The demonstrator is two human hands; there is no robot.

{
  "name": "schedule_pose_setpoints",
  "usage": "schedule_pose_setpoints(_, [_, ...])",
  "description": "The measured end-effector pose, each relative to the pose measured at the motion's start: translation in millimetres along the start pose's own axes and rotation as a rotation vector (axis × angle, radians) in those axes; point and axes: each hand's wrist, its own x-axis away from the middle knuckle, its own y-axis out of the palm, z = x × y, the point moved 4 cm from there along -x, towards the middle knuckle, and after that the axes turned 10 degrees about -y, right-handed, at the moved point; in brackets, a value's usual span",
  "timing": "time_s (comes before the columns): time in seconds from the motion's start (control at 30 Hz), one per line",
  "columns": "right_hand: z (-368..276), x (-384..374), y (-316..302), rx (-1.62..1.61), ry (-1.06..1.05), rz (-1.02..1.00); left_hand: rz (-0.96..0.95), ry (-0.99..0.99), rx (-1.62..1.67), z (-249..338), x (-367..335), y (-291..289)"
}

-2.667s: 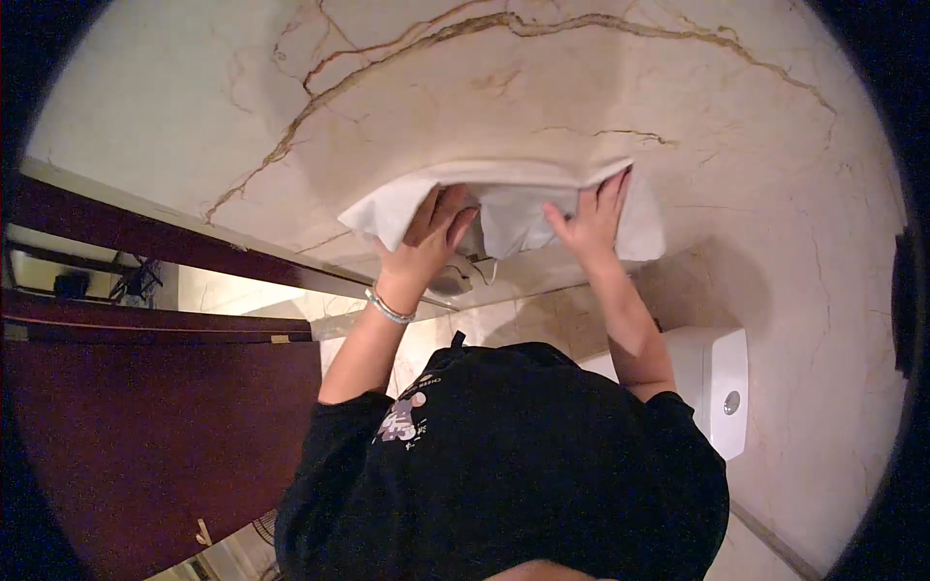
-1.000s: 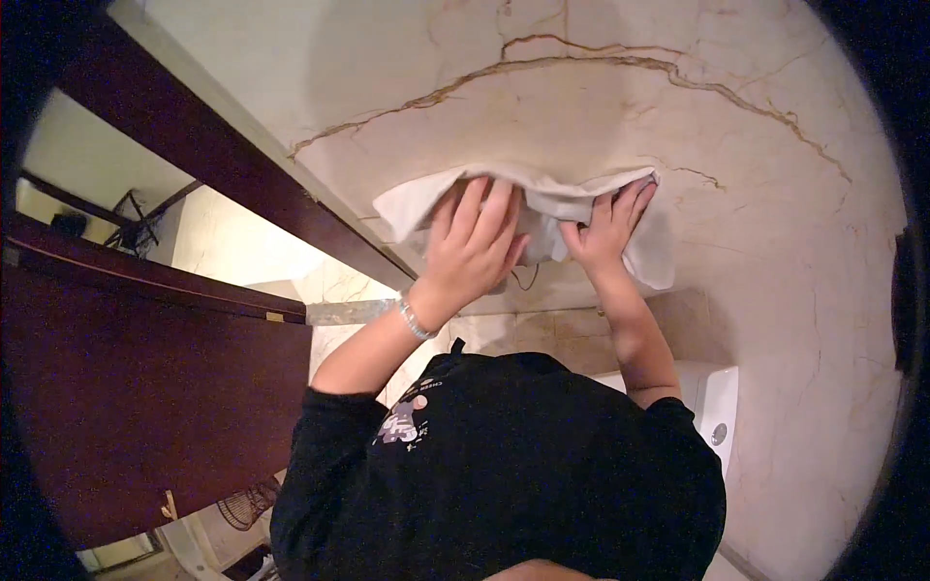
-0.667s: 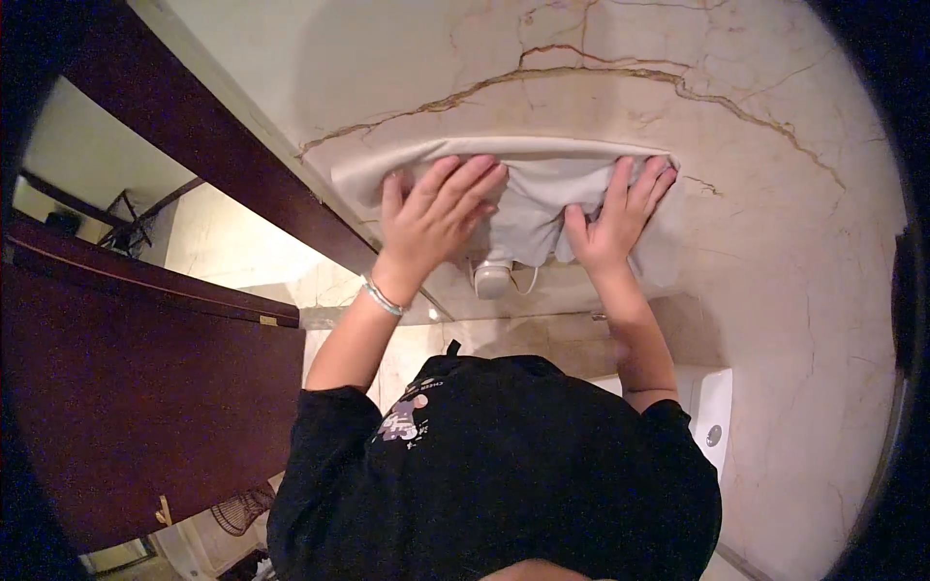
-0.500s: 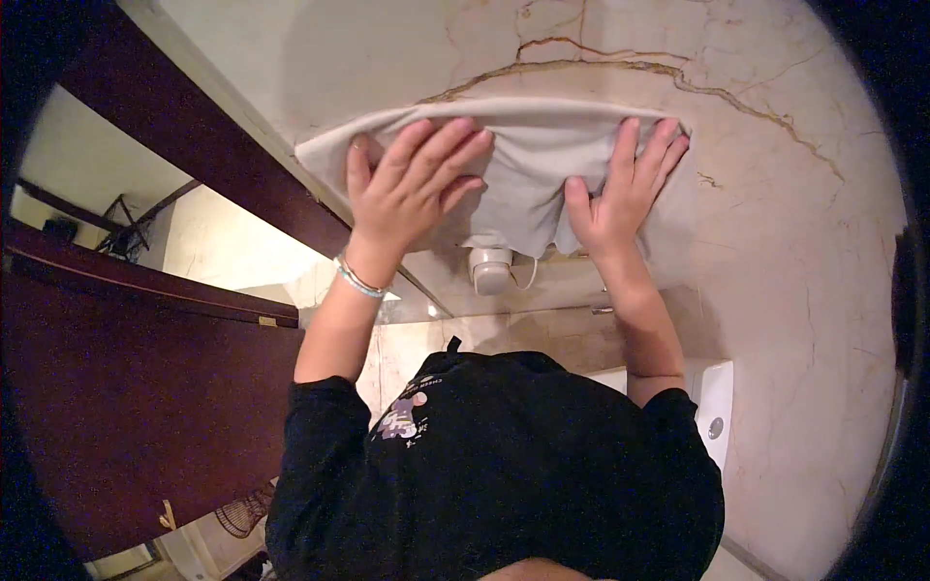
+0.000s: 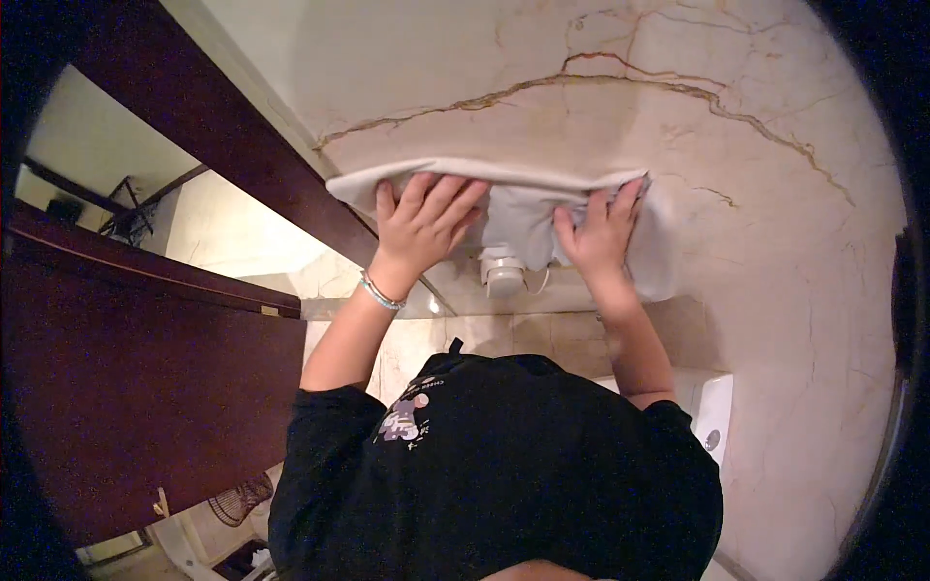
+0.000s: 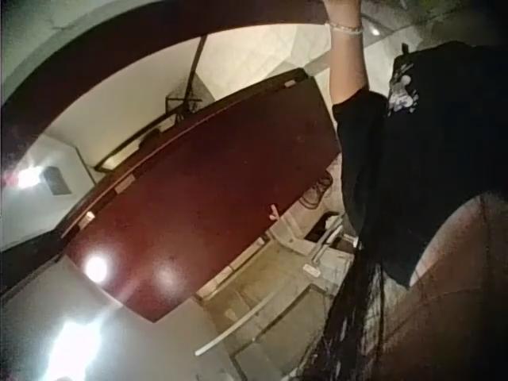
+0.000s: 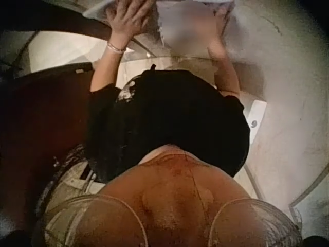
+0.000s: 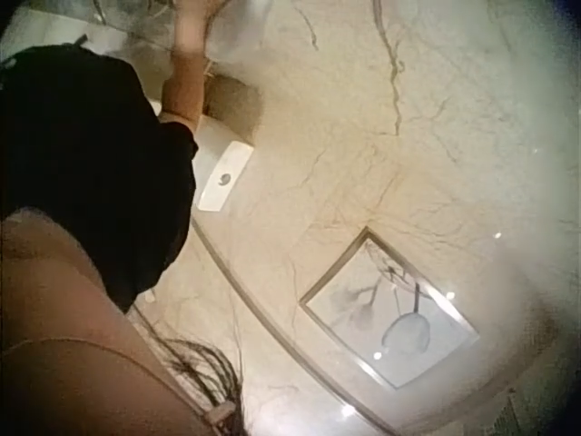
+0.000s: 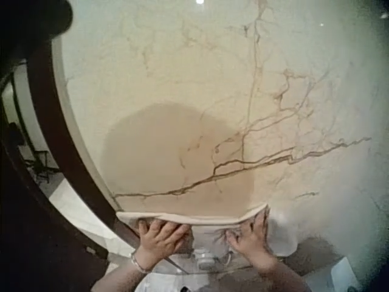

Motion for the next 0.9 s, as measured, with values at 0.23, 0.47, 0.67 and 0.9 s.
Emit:
schedule_pose_setpoints(0.23, [-31, 30, 3, 0.106, -0.260, 0.040, -0.095, -0.069, 0.031, 5, 48, 13])
schedule_pose_setpoints(0.47, [-21, 11, -22, -0.060, 0.147, -0.113, 0.051, -0.218, 0.379, -10, 18, -24])
schedule_pose_setpoints(0.67, [-27, 14, -22, -0.183, 0.111, -0.138, -0.149, -0.212, 0.409, -19, 22, -29])
schedule_pose_setpoints(0.9, [-90, -16, -48, -0.431, -0.019, -0.104, -0.229, -0.392, 0.635, -61, 53, -76])
